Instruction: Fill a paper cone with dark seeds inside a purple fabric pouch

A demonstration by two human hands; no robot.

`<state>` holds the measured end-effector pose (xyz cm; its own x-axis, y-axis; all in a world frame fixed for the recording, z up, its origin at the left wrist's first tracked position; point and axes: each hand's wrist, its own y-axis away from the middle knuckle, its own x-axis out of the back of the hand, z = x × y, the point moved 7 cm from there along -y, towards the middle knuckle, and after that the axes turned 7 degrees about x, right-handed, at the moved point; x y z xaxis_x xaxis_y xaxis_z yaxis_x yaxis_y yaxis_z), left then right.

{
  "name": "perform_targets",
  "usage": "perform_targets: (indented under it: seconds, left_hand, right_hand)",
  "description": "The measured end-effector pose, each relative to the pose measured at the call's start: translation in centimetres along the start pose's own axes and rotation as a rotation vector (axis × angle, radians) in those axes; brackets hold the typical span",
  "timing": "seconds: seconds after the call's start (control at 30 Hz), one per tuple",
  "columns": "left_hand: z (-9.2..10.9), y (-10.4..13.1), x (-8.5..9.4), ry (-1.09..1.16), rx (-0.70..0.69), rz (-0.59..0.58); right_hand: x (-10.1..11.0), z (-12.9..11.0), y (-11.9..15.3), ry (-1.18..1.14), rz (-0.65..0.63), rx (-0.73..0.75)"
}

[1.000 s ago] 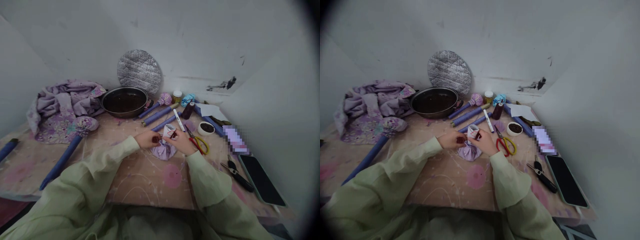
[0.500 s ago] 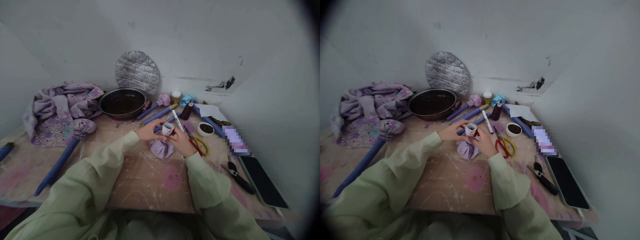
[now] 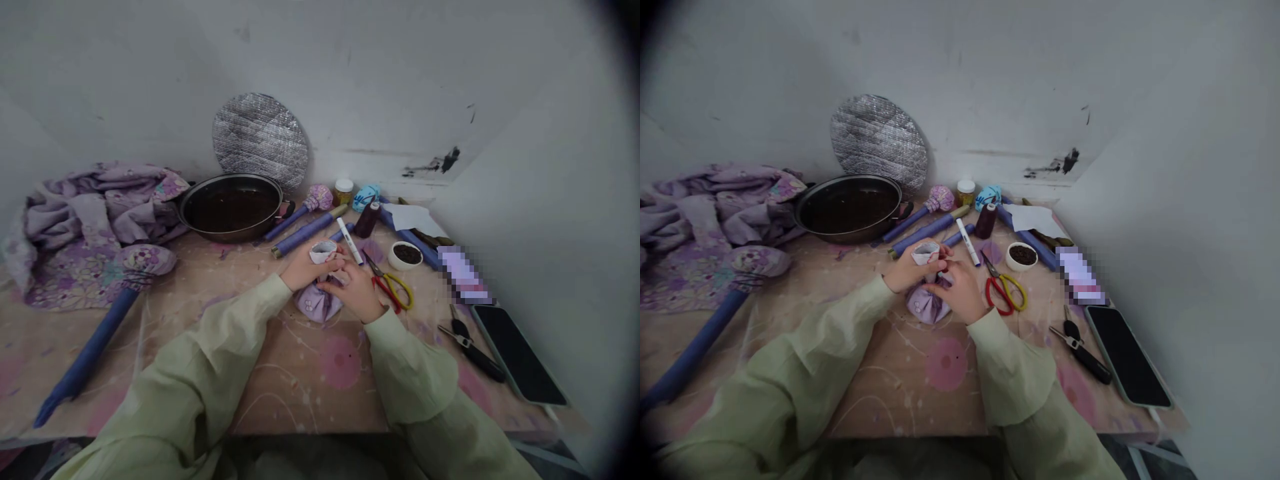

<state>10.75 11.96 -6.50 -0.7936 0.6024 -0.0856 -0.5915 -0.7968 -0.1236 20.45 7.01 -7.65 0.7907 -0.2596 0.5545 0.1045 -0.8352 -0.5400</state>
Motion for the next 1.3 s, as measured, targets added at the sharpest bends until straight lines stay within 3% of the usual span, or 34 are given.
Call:
perform_targets:
  seconds: [0.27,0.43,0.57,0.87,1.03,1.3]
  left_hand:
    - [0.3,-0.1,-0.2,0.031,0.03,-0.071]
    - [0.8,0.0,-0.1,0.028,-0.027,-0.063]
    - [1.1,0.1,-0.4,0.052,-0.037,-0.083]
    - [2.1,0.8,-0.6,-0.035,-0.096,-0.006]
    - [1.4,0.6,-1.2,0.021,-0.064,-0.097]
    - [1.4,0.6,-0.7,0.074,-0.034,-0.019]
  right_hand:
    - [-0.5,-0.1,0.2,-0.066,-0.007,-0.011]
    - [-0.6,0.3,0.5,-0.096,-0.053,0.029]
    - [-0.6,0.9,0.6,-0.083,-0.014,0.009]
    - [-0.5,0.5,1.1,-0.024,0.074,0.004]
    - [-0.6,0.4,1.1,-0.043,0.061,0.017]
    - [-0.8,0.8,1.1,-0.099,0.003,0.04]
